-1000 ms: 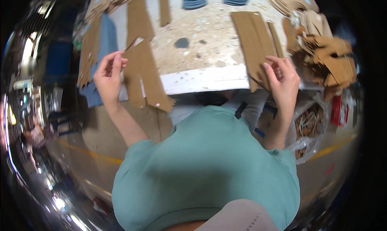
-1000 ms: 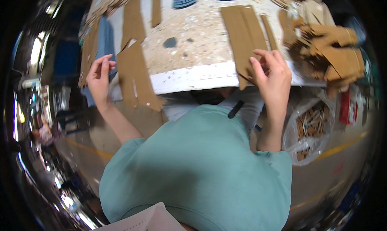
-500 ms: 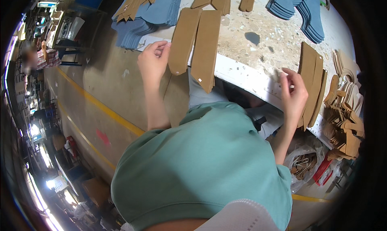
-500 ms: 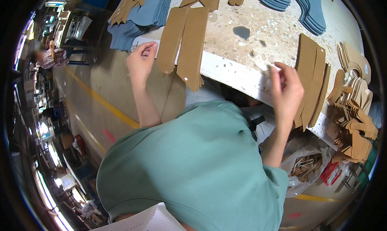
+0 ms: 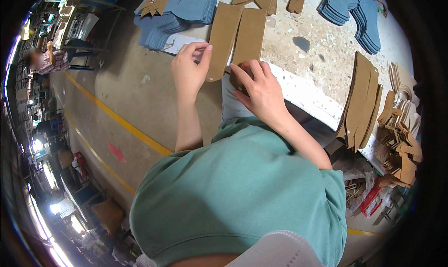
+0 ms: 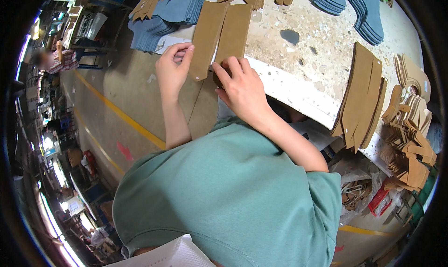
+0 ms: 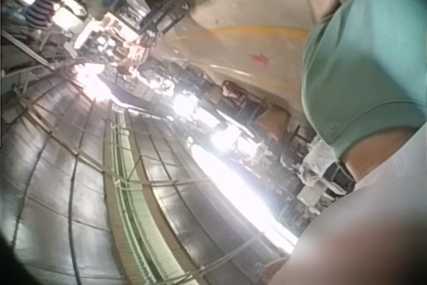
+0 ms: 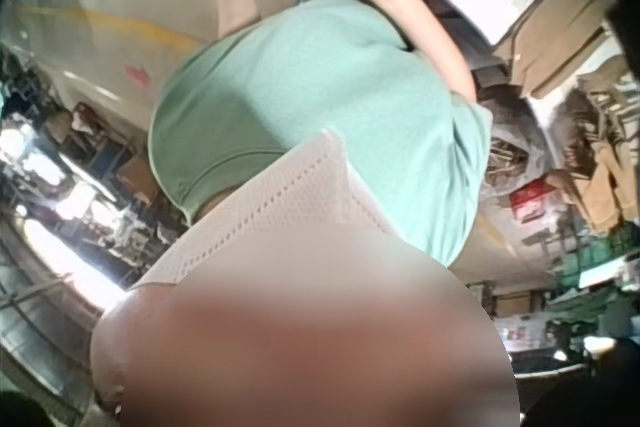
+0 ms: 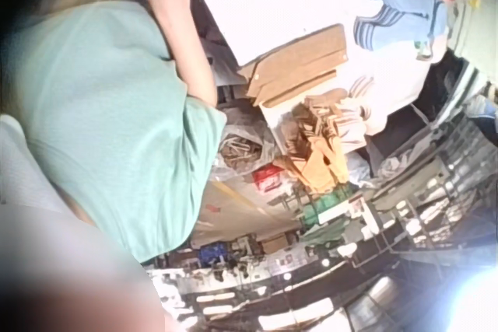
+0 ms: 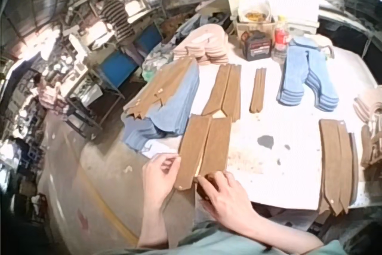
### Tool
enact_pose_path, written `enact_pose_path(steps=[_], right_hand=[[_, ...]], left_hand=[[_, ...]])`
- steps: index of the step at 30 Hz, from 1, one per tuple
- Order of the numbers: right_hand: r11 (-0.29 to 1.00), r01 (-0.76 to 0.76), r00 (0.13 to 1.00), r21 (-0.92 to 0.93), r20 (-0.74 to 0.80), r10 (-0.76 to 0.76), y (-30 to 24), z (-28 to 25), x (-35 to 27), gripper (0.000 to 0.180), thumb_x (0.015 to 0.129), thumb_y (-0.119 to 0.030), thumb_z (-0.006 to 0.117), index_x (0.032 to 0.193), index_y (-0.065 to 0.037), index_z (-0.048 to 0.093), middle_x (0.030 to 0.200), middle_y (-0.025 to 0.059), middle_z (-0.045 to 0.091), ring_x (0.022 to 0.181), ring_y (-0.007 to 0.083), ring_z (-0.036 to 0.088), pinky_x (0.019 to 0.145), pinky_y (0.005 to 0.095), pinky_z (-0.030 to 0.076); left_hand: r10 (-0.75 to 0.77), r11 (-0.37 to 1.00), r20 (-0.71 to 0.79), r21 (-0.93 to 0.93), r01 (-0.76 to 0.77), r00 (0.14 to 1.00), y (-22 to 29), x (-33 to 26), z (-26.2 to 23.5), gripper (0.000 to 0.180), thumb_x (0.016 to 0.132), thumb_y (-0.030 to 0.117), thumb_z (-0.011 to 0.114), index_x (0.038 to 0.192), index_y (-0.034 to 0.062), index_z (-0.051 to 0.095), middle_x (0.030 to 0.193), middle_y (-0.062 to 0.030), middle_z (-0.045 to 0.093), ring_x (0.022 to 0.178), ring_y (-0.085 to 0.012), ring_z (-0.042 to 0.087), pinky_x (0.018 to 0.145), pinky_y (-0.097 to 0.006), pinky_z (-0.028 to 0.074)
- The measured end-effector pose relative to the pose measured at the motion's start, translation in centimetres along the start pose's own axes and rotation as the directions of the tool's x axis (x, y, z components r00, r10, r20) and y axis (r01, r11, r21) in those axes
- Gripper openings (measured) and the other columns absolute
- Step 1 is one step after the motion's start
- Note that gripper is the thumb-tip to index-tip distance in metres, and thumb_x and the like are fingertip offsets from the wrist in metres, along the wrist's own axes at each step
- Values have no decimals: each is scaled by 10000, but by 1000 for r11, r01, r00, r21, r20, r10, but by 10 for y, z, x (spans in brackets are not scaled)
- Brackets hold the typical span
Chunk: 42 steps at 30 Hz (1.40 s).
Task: The person repeatedly picks up small brown cardboard pieces from a table, aligns them with other pieces, and places them into stacks. The person handles the pieces by hand, organizing them into neat piles on the work surface.
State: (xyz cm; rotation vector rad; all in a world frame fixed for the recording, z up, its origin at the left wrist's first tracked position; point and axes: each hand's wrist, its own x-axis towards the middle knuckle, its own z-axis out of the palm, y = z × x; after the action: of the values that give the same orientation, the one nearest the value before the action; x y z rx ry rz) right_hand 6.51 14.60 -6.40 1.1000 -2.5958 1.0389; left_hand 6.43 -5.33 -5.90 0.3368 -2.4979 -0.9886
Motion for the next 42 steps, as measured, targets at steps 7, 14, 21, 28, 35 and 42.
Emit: enact_pose_path(steps=[7, 14, 21, 28, 35, 42], right_hand=[[993, -108, 992, 41, -67, 111, -4, 0, -4, 292, 735, -77, 729, 1023, -72, 677, 1038, 55, 603, 988, 268, 579, 763, 364, 542], [994, -90, 946, 65, -305, 106, 1, -65, 4, 118, 752, 1, 731, 843, -38, 667, 851, 81, 660, 767, 255, 645, 680, 336, 529], [979, 53, 792, 198, -605, 80, -7, -164, -4, 126, 745, 49, 768, 813, 9, 669, 815, 77, 679, 708, 162, 649, 606, 274, 525], [996, -86, 720, 26, -690, 80, 27, -192, 9, 90, 821, -67, 769, 844, -20, 695, 782, 9, 681, 658, 51, 665, 495, 153, 374], [989, -85, 802, -125, -598, -7, 39, -169, -11, 100, 785, -43, 787, 811, -46, 692, 822, 41, 681, 648, 92, 634, 486, 224, 462], [946, -321, 913, 45, -251, 321, 60, -101, -69, 74, 845, -125, 715, 842, -56, 687, 842, 49, 653, 678, 191, 651, 589, 323, 524]], left_hand=[[-186, 925, 184, -298, 235, 965, -12, 9, 10, 204, 900, 120, 685, 1032, -34, 660, 868, -80, 725, 767, -94, 668, 695, -241, 531], [-212, 722, 384, -558, 409, 899, -2, 23, -7, 392, 929, 74, 641, 1304, -3, 558, 1003, -59, 698, 903, -69, 629, 817, -215, 478], [245, 535, 390, -818, 212, 888, 46, 43, -61, 451, 931, 49, 589, 1364, -19, 487, 987, -55, 679, 908, -81, 626, 832, -210, 462], [336, 664, 515, -723, 189, 788, 98, 68, -22, 388, 938, 33, 563, 1318, -32, 525, 1107, -92, 664, 980, -104, 635, 862, -241, 498], [388, 612, 593, -738, 284, 706, 106, 48, 31, 478, 901, 6, 600, 1364, -50, 497, 1341, -120, 558, 990, -87, 622, 899, -232, 483], [301, 897, 572, -441, -23, 763, 79, -5, 78, 350, 883, 24, 655, 1231, 12, 620, 1114, -109, 624, 826, -140, 674, 735, -256, 582]])
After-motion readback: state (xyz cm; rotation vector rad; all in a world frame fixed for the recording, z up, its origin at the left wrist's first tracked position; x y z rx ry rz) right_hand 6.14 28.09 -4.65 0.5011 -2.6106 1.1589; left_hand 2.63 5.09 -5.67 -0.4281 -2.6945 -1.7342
